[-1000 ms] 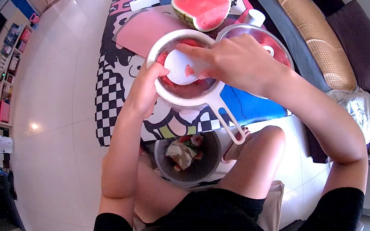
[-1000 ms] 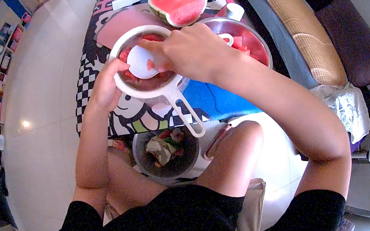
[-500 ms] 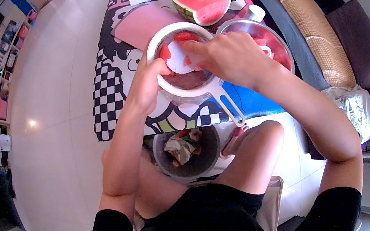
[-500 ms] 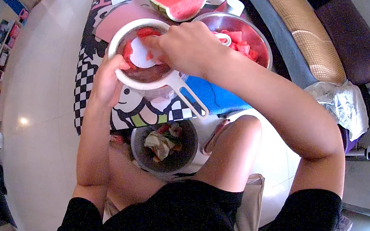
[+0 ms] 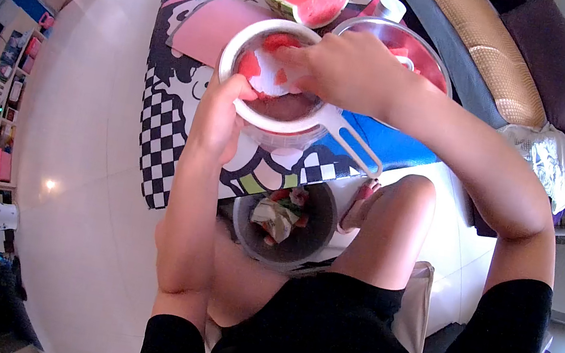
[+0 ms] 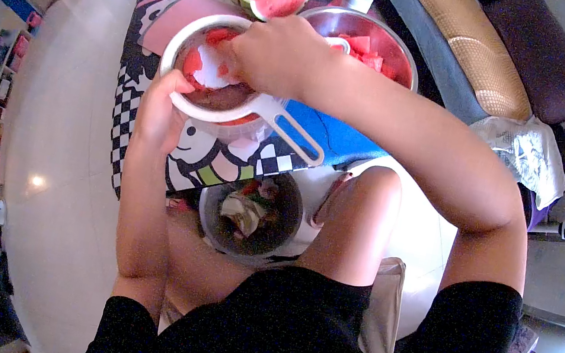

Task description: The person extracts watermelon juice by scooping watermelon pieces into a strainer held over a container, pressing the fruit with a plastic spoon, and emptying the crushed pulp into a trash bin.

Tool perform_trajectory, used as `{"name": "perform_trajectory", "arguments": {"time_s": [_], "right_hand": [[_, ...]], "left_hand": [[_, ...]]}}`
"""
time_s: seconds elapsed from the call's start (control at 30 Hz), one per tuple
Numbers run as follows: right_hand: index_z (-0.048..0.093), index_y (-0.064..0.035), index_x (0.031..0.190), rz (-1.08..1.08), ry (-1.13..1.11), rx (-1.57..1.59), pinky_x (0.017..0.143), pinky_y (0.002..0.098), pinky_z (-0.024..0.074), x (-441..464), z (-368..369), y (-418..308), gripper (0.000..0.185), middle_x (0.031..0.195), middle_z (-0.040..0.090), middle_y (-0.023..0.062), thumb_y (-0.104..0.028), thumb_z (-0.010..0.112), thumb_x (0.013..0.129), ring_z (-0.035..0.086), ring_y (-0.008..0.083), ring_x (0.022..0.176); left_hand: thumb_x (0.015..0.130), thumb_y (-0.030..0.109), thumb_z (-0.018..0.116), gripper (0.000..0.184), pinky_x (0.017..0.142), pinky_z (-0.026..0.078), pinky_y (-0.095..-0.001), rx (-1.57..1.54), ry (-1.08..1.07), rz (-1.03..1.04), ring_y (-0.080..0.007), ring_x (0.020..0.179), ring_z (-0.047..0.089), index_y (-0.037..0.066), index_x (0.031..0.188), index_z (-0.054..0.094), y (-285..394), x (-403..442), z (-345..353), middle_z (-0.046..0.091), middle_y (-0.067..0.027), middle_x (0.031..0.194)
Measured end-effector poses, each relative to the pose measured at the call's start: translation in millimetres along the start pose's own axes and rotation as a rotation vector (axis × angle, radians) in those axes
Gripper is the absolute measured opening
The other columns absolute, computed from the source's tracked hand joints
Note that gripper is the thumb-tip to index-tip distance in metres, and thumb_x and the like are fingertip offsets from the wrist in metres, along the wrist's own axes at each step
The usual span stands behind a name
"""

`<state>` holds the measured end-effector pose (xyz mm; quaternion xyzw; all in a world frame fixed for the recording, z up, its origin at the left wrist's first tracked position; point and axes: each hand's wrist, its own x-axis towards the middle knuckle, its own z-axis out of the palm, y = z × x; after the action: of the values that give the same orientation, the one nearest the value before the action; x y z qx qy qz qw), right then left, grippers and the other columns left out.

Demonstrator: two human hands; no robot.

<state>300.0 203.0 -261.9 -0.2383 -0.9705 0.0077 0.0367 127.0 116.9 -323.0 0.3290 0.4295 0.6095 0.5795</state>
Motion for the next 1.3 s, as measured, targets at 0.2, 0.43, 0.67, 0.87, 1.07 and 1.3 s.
{"name": "perform_trajectory", "arguments": {"time_s": [0.2, 0.43, 0.67, 0.87, 1.07, 1.3], "right_hand": [[0.064, -0.0123, 0.104, -0.003, -0.021, 0.033, 0.056, 0.0446, 0.0521, 1, -2, 5, 0.024, 0.079, 0.069, 0.0138, -0.03, 0.05, 0.095, 0.069, 0.0322, 0.072], [0.06, -0.0125, 0.114, -0.007, -0.06, 0.062, 0.059, 0.0465, 0.0516, -4, -22, 1, 0.031, 0.083, 0.068, 0.0167, -0.034, 0.05, 0.095, 0.068, 0.0339, 0.074], [0.057, -0.0112, 0.124, -0.064, -0.126, 0.25, 0.07, 0.0477, 0.0498, -12, -36, 10, 0.037, 0.089, 0.068, 0.0184, -0.035, 0.052, 0.096, 0.066, 0.037, 0.081], [0.059, -0.0051, 0.127, -0.077, -0.133, 0.456, 0.079, 0.0459, 0.0492, -28, -31, 21, 0.043, 0.099, 0.066, 0.0244, -0.035, 0.05, 0.098, 0.064, 0.0399, 0.09], [0.061, -0.0057, 0.124, 0.091, -0.014, 0.294, 0.075, 0.0462, 0.0502, -29, -45, 4, 0.042, 0.093, 0.067, 0.0241, -0.036, 0.049, 0.098, 0.066, 0.0386, 0.084], [0.062, -0.0052, 0.11, 0.175, -0.031, 0.199, 0.064, 0.0495, 0.0501, -24, -35, -7, 0.031, 0.078, 0.065, 0.0221, -0.03, 0.048, 0.098, 0.066, 0.0387, 0.072]], "left_hand": [[0.077, 0.007, 0.045, 0.059, 0.099, 0.048, -0.0415, 0.002, -0.044, 0.005, -0.0251, 0.115, 0.057, -0.001, 0.136, 0.04, 0, 2, 2, 0.054, -0.0162, 0.126], [0.08, 0.008, 0.047, 0.054, 0.098, 0.049, -0.0421, -0.028, -0.052, -0.073, -0.0253, 0.113, 0.06, -0.001, 0.133, 0.042, 1, 1, -2, 0.056, -0.0158, 0.124], [0.087, 0.012, 0.045, 0.05, 0.097, 0.052, -0.0472, -0.154, -0.15, -0.184, -0.0291, 0.113, 0.06, -0.003, 0.135, 0.039, 1, 2, -9, 0.055, -0.0191, 0.127], [0.087, 0.012, 0.045, 0.053, 0.094, 0.055, -0.0468, -0.187, -0.183, -0.147, -0.0315, 0.114, 0.061, -0.007, 0.136, 0.036, 1, 1, -6, 0.054, -0.0217, 0.128], [0.087, 0.012, 0.046, 0.054, 0.091, 0.057, -0.0464, -0.117, -0.16, -0.121, -0.0322, 0.111, 0.063, -0.007, 0.136, 0.036, 4, -2, 0, 0.055, -0.0218, 0.128], [0.083, 0.006, 0.046, 0.056, 0.092, 0.056, -0.0476, -0.167, -0.164, -0.089, -0.0319, 0.113, 0.061, -0.005, 0.137, 0.036, 0, -2, 2, 0.054, -0.0206, 0.127]]}}
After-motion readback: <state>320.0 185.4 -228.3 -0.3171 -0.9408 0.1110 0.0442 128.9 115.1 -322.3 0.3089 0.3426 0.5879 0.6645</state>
